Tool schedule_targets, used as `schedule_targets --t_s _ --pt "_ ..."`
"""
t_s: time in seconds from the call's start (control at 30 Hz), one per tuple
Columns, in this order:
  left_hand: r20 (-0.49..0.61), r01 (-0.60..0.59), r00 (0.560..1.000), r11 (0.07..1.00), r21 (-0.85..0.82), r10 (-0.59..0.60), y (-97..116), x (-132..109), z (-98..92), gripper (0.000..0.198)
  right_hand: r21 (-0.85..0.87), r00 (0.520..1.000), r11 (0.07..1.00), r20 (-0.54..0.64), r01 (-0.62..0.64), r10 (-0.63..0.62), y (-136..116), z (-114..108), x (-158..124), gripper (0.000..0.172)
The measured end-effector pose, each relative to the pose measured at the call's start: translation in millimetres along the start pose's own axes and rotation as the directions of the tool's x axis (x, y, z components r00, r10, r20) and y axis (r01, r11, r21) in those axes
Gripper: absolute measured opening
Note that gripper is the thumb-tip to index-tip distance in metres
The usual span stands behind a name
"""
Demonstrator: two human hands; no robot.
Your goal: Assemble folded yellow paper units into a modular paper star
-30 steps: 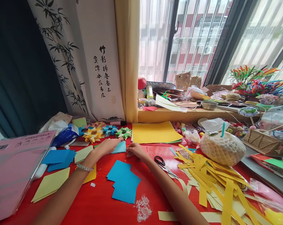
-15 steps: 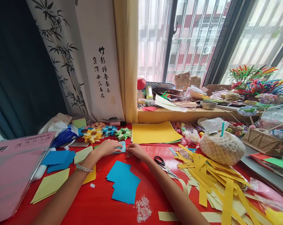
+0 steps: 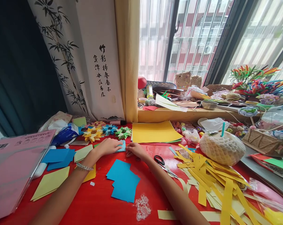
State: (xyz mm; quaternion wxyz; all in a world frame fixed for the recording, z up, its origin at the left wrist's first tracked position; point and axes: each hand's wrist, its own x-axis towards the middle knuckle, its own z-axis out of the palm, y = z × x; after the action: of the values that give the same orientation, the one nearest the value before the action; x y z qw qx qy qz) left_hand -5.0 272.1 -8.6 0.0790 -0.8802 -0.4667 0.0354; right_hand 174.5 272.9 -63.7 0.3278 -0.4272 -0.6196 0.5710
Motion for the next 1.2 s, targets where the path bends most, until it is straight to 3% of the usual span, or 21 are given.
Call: schedule_targets --t_s 0.53,1.2 --pt "-0.022 -0.01 1.0 0.999 0.038 0.011 4.7 0.1 2.0 0.04 -0.003 0.999 1.0 -0.017 -0.028 0.028 -4.6 2.0 -1.3 0.012" --pt "-0.01 0.009 1.0 0.998 0.055 -0.009 7.2 3.1 5.3 0.039 -0.007 1.0 1.0 0.005 -0.006 0.006 -1.0 0.3 0.5 0.013"
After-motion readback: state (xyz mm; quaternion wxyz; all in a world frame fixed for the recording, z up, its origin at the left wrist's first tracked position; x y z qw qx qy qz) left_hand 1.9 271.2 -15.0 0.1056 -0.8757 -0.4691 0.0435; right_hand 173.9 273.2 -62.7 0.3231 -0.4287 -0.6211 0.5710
